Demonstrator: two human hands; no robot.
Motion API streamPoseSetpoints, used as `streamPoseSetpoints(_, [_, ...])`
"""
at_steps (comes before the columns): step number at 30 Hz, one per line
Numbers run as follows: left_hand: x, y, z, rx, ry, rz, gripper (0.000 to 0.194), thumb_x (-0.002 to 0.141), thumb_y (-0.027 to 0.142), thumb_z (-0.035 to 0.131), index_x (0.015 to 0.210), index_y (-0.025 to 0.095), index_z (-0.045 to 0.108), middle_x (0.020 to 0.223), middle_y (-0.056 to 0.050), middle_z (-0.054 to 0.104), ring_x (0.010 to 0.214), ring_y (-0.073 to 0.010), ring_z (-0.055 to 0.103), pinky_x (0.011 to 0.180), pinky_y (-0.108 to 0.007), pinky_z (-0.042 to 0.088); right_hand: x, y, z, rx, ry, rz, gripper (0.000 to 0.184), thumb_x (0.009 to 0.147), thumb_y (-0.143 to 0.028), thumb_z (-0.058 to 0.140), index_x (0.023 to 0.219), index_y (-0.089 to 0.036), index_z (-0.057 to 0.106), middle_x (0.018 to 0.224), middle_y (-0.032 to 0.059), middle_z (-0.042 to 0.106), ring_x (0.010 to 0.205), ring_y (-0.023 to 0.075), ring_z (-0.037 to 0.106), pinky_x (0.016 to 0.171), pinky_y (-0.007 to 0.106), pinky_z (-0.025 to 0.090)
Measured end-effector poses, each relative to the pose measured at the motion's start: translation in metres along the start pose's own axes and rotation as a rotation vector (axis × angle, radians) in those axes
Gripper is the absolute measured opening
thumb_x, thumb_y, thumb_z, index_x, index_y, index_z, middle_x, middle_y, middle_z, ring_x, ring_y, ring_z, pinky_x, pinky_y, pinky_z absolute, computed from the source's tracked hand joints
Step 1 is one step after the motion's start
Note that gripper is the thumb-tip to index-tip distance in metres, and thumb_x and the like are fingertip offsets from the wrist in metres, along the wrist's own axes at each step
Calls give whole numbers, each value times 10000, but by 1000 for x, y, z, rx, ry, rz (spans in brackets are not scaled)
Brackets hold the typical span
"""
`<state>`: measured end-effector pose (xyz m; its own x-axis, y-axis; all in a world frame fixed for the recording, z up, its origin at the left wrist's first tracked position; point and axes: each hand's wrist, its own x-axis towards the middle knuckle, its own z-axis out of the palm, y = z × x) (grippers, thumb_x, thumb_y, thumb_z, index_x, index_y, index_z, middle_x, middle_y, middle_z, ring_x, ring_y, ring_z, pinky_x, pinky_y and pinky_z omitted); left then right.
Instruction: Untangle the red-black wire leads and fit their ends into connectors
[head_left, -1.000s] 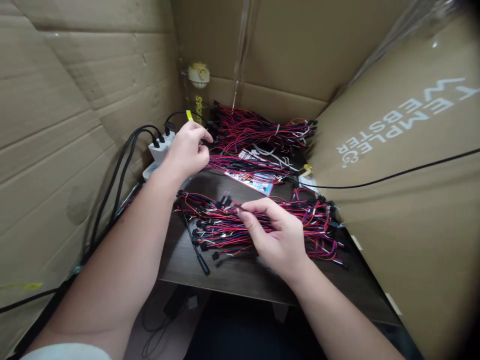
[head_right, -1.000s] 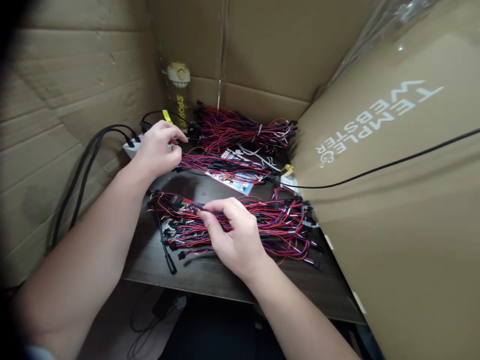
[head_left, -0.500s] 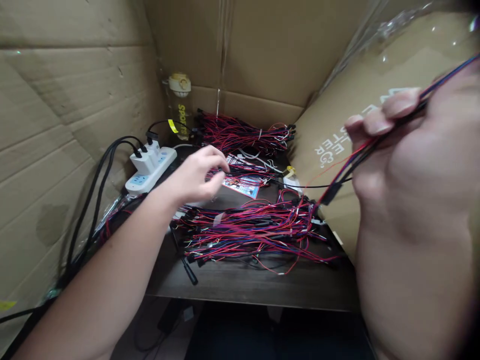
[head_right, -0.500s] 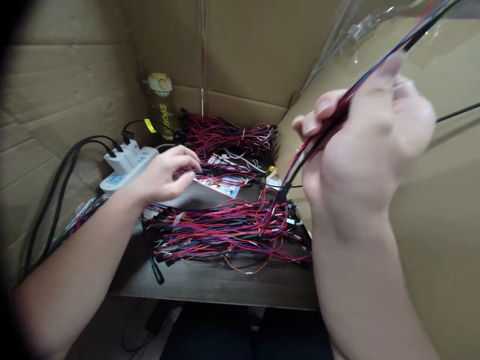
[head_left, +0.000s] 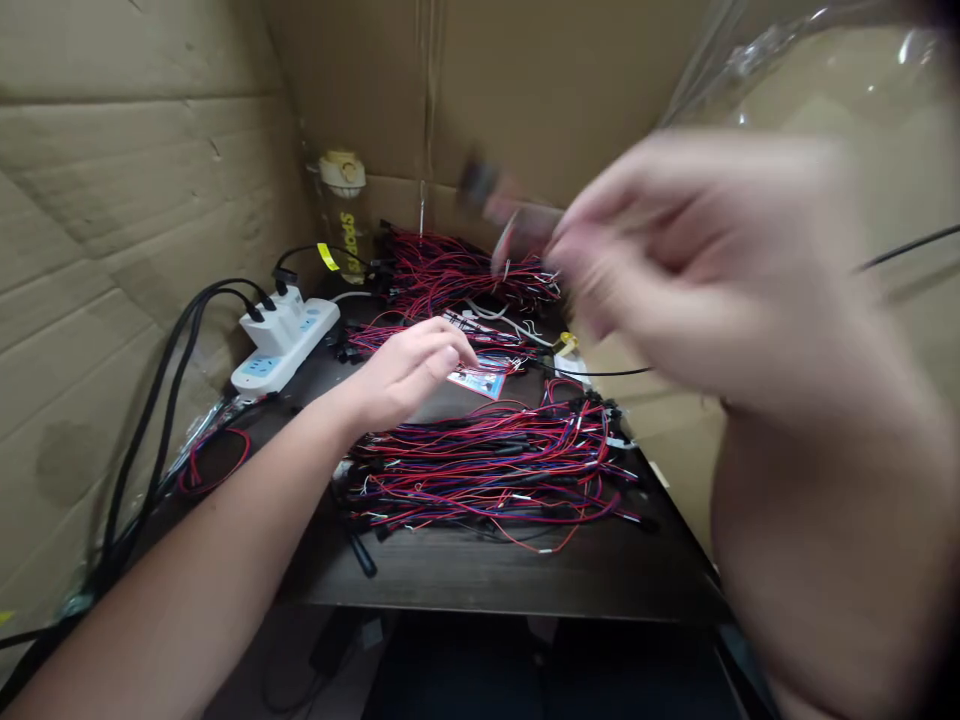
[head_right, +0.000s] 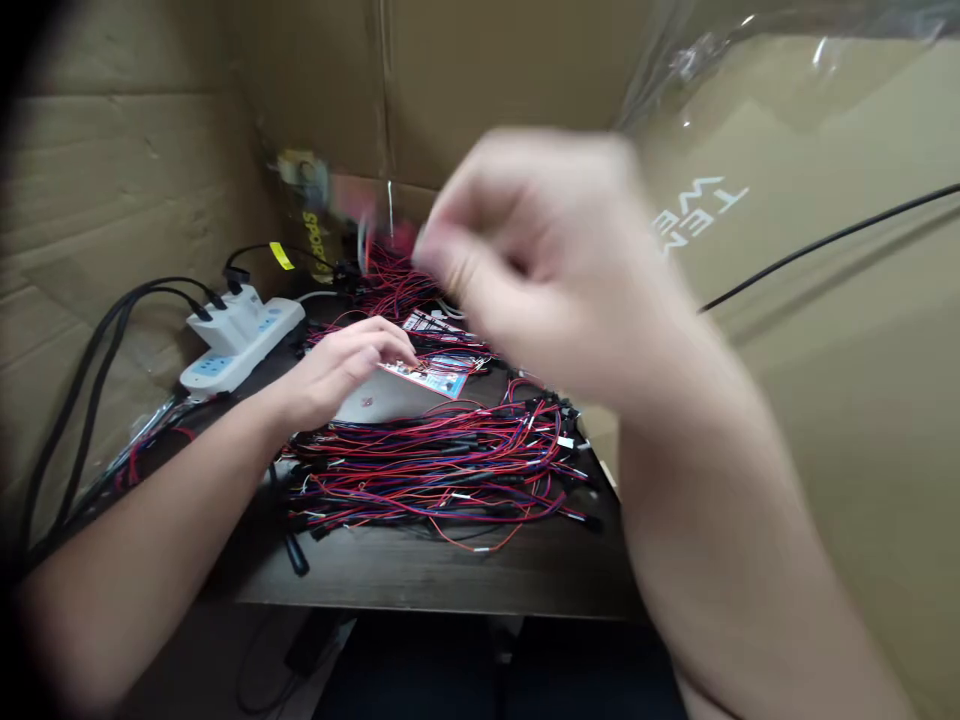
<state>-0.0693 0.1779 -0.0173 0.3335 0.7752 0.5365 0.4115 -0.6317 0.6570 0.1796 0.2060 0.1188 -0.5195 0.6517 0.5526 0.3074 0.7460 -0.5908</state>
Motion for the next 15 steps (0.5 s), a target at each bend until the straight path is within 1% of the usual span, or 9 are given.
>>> streamPoseSetpoints(1, [0, 0, -2, -120, 35, -42, 567, 1054, 588, 328, 1042, 192, 734, 1078, -107, 691, 1024, -249, 642, 977, -425, 511, -3, 2, 14, -128, -154, -94, 256, 953, -277, 644, 735, -149, 687, 747, -51, 732, 519, 12, 561, 480, 163, 341])
streamPoseSetpoints(2, [-1, -1, -2, -243, 49, -89, 636, 1045, 639, 287, 1022, 193, 741, 1036, -103, 708, 979, -243, 651, 946, -413, 520, -7, 5, 27, -211, -337, -136, 174, 939, -249, 683, 797, -154, 716, 799, -20, 753, 563, 46, 582, 508, 191, 389])
streamPoseSetpoints(3, [-2, -1, -3, -354, 44, -134, 706, 1037, 674, 240, 995, 188, 750, 986, -103, 723, 935, -236, 659, 913, -400, 528, -13, 10, 39, -255, -432, -123, 134, 934, -228, 690, 826, -160, 730, 797, 0, 753, 596, 80, 598, 536, 218, 417])
streamPoseSetpoints(4, [-2, -2, -3, -442, 24, -180, 765, 1031, 697, 198, 968, 180, 759, 929, -105, 731, 882, -227, 664, 870, -386, 537, -18, 16, 48, -277, -463, -69, 133, 950, -215, 665, 849, -168, 738, 780, 9, 748, 611, 102, 606, 555, 236, 430])
streamPoseSetpoints(5, [-3, -2, -3, -499, -5, -219, 788, 1026, 708, 196, 944, 172, 768, 876, -105, 733, 818, -214, 667, 812, -370, 544, -24, 23, 55, -280, -447, -11, 131, 960, -213, 649, 877, -169, 740, 792, 22, 750, 647, 119, 626, 591, 247, 449])
streamPoseSetpoints(7, [-3, -4, -4, -518, -41, -268, 703, 1016, 690, 331, 907, 158, 777, 819, -96, 732, 694, -181, 655, 687, -327, 537, -33, 37, 65, -249, -427, 61, 134, 975, -225, 627, 917, -170, 735, 861, 37, 763, 706, 134, 650, 645, 254, 464])
streamPoseSetpoints(9, [-2, -4, -5, -452, -40, -298, 474, 967, 571, 563, 893, 153, 772, 788, -73, 728, 612, -149, 635, 598, -283, 512, -41, 48, 70, -197, -401, 110, 148, 989, -249, 609, 945, -174, 728, 877, 33, 762, 721, 136, 653, 665, 256, 458])
streamPoseSetpoints(11, [-1, -4, -6, -358, -45, -309, 253, 879, 398, 713, 879, 149, 758, 741, -48, 717, 588, -132, 623, 569, -250, 496, -47, 56, 75, -149, -364, 146, 166, 997, -285, 602, 968, -180, 727, 842, 20, 748, 700, 134, 640, 654, 257, 443])
streamPoseSetpoints(15, [0, -6, -5, -265, -72, -342, 157, 798, 258, 739, 895, 135, 741, 635, -14, 671, 543, -112, 570, 519, -217, 436, -56, 68, 84, -108, -269, 175, 192, 992, -326, 608, 967, -172, 720, 763, 5, 706, 638, 125, 587, 622, 259, 412])
